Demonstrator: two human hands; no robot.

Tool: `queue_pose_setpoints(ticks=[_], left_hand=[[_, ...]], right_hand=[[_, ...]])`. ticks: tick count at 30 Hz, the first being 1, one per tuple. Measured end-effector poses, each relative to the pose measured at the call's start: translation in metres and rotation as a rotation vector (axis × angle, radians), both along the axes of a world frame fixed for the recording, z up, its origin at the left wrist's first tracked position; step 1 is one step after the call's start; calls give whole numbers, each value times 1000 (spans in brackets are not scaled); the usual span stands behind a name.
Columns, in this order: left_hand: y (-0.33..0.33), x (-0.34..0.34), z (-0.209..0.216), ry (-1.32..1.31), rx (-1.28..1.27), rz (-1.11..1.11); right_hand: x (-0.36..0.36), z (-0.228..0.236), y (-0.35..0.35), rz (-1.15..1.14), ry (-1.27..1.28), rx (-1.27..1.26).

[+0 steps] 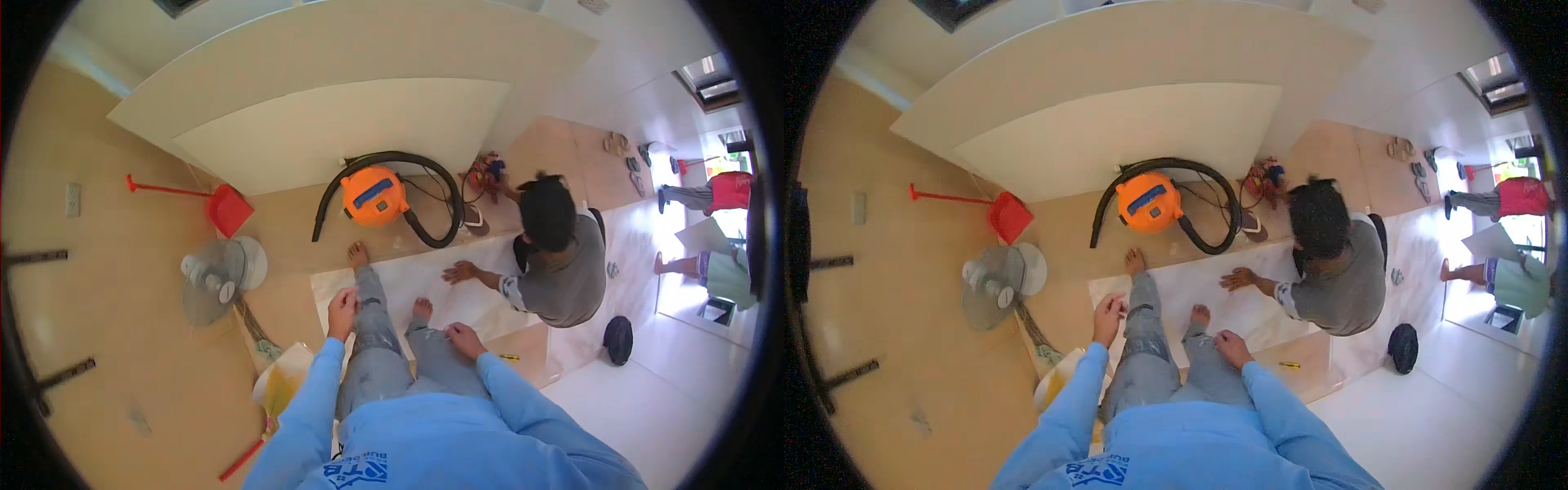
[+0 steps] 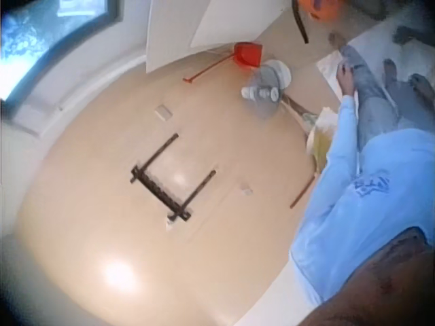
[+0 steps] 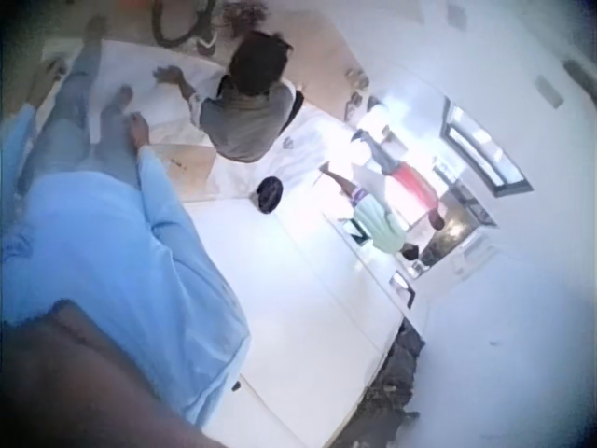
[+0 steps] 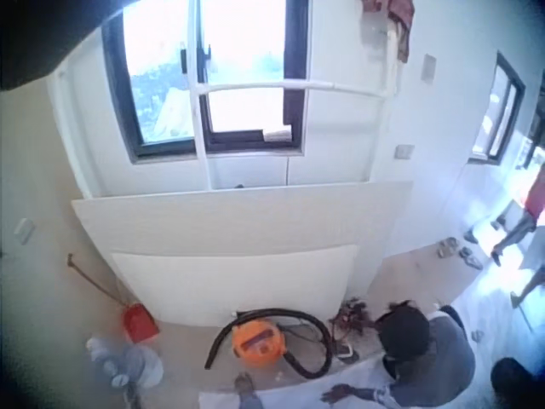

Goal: The person operates a vacuum cleaner, aligns and holds wall panels against the interior wall with another worker, and passes panels through a window opening to an exterior worker.

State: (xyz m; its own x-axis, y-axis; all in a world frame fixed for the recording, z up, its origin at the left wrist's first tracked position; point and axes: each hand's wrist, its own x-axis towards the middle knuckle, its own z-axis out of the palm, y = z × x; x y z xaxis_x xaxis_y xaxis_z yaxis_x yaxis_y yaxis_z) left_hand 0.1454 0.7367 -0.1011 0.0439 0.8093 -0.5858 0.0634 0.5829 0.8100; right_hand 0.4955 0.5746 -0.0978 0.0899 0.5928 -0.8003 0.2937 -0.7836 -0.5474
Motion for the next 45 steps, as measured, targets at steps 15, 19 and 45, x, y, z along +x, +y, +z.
queue_pose_setpoints(ticks=[15, 19, 45], left_hand=[[448, 71, -261, 670, 227, -652], [493, 69, -329, 753, 701, -747], [517, 188, -410, 586, 916, -887]], right_hand=[[-113, -211, 367, -675, 480, -26], [-137, -264, 437, -761, 354, -2], [-141, -361, 476, -614, -40, 245]])
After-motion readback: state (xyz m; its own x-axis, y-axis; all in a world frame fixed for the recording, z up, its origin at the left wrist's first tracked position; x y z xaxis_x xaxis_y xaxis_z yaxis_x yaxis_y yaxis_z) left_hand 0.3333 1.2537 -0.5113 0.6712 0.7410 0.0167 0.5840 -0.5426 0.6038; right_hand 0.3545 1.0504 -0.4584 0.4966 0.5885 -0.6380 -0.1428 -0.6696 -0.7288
